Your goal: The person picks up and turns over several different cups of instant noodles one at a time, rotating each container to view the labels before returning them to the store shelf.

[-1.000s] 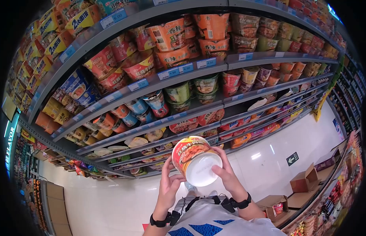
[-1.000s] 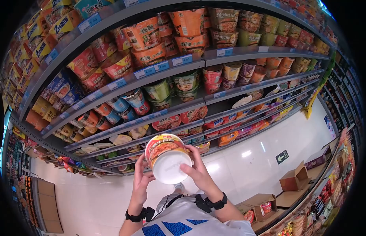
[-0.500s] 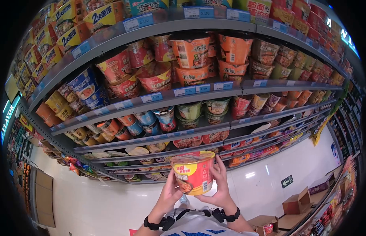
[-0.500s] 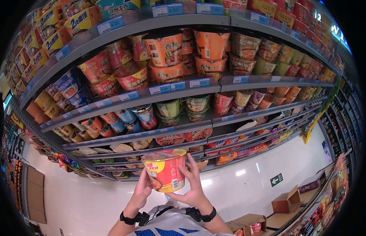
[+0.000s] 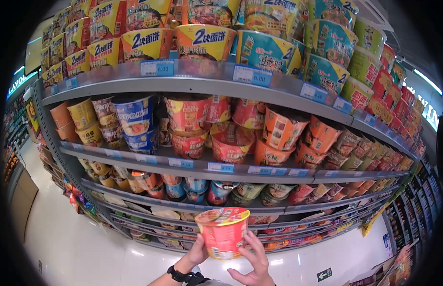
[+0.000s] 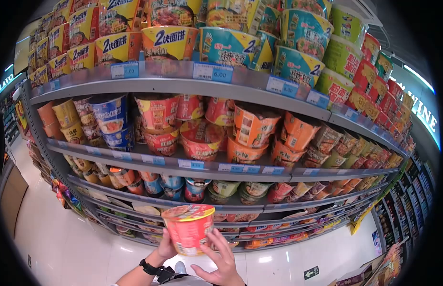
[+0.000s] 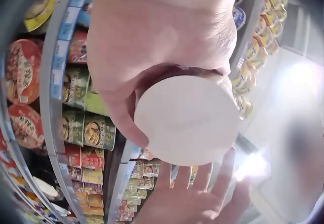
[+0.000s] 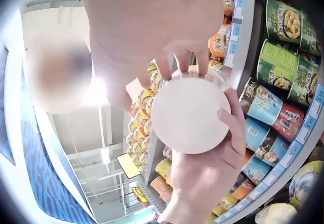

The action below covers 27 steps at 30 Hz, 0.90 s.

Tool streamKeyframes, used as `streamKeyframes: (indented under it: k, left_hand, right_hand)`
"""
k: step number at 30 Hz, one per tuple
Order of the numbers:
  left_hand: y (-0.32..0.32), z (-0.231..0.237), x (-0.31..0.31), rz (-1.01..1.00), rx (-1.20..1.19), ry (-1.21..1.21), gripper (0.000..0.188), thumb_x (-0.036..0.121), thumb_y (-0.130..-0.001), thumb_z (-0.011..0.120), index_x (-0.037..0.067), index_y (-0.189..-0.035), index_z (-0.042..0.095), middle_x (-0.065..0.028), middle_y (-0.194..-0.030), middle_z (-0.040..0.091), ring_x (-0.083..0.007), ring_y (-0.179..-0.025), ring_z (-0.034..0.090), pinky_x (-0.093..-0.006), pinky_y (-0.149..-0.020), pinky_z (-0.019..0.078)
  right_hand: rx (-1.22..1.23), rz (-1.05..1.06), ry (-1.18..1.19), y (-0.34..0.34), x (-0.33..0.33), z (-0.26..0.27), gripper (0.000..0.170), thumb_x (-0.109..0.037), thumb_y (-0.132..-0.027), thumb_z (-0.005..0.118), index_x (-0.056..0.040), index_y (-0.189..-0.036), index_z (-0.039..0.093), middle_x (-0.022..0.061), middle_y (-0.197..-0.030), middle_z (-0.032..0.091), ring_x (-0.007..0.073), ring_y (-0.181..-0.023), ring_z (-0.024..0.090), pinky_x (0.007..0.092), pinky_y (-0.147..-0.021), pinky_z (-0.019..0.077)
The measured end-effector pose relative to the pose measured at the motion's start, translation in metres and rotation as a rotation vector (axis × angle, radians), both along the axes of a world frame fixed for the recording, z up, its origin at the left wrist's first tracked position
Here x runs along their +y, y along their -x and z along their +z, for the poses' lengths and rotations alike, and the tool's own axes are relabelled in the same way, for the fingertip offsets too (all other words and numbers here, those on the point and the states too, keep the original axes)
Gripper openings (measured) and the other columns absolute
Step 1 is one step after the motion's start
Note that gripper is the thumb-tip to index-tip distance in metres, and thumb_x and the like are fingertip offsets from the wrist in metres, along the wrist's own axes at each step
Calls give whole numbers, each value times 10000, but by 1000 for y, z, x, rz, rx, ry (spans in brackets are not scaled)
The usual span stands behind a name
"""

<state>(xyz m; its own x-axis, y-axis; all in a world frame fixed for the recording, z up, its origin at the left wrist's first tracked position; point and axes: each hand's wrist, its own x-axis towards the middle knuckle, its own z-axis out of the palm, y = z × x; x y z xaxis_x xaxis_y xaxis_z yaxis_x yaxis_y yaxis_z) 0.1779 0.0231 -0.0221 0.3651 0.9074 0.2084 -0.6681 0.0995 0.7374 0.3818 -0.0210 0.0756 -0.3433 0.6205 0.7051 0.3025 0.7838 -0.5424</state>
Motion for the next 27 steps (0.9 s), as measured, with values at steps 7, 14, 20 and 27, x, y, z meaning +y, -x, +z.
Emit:
streamKeyframes:
  k: [7, 14, 20, 27]
  left_hand:
    - [24, 54, 46, 280, 364, -454, 1009, 499, -1012, 599, -14, -1590, -50, -181, -1593, 278, -255, -1456, 341, -399, -1196, 293]
    - [44, 89, 106, 590, 454, -1029, 892, 59, -845, 772, 91, -1552, 228, -262, -1590, 325, -416, -1467, 381, -500, -1175, 341]
    - [54, 120, 168, 793, 519, -1166, 665, 137, -807, 820, 90, -1376, 479, -290, -1546, 383, -498, -1414, 418, -544, -1136, 373]
    - [42, 144, 204, 1074, 531, -1131, 814, 211, -909, 759, 102, -1576, 307, -340, -1508, 413, -498, -1356, 477, -549, -1083, 416]
  right_hand:
    - [-31, -228, 58, 41, 57, -7, 1161, -218, -702, 958, -89, -1540, 165, 337, -1516, 374, 398, -1405, 463, 515, -1100, 427]
    - [39, -314, 2, 63, 101, 1, 499, -260, -822, 813, -48, -1252, 674, 176, -1310, 645, 408, -1186, 625, 480, -1012, 483]
    - [-172, -456, -151, 73, 149, 32, 420, -288, -891, 757, -93, -1256, 689, 163, -1298, 663, 349, -1161, 643, 450, -973, 502]
    - [374, -315, -69, 92, 190, 87, 818, -207, -836, 857, 25, -1473, 398, 214, -1357, 556, 350, -1199, 600, 405, -993, 480]
